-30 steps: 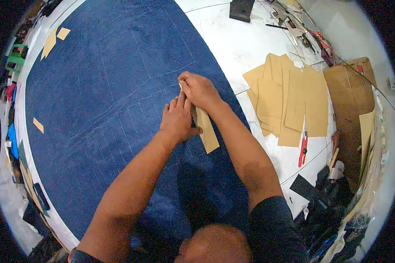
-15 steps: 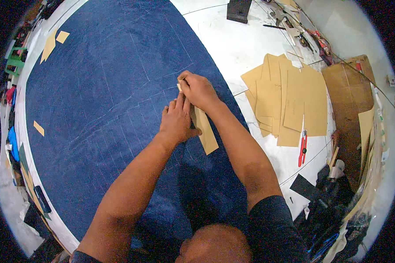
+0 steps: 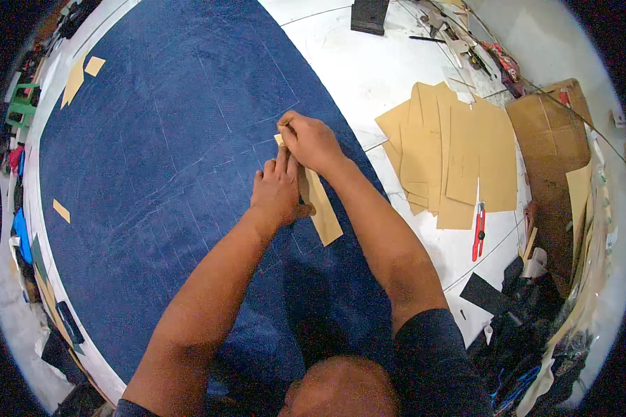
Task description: The person marks lines on a piece of blue fabric using a cardboard template and a marking tool.
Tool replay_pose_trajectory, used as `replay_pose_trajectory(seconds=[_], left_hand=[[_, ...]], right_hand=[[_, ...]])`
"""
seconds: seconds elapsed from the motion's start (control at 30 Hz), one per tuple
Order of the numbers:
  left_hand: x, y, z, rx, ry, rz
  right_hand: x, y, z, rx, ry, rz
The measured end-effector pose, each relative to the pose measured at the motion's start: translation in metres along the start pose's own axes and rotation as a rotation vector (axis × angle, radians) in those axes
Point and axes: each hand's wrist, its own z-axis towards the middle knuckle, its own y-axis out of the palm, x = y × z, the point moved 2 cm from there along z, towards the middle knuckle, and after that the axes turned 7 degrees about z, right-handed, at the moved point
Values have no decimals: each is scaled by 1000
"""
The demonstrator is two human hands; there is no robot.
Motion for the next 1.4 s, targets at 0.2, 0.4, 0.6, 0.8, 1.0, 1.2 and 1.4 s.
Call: replay_pose_trajectory(seconds=[0.2,0.4,0.6,0.8,1.0,1.2,1.4], left_hand=[[-2,3,4,17,1,-25],[2,0,4,24,4,-10],[0,3,3,27,12,20],[0,3,6,11,3,42],[3,1,9,-17,-3,53],[4,-3,7,-33,-5,45],[2,-2,5,-47,-14,63]], right_hand=[[-1,1,0,-59,32,-63],[9,-19,-6,2,15,-170],[4,-14,-6,-51,-55,-84],[8,-22,-7,-6,-17,-153],[7,-27,-10,-9,-42,-184],[14,-28,-47,-119,-323,-305],[5,-36,-85,-217,-285,-348]])
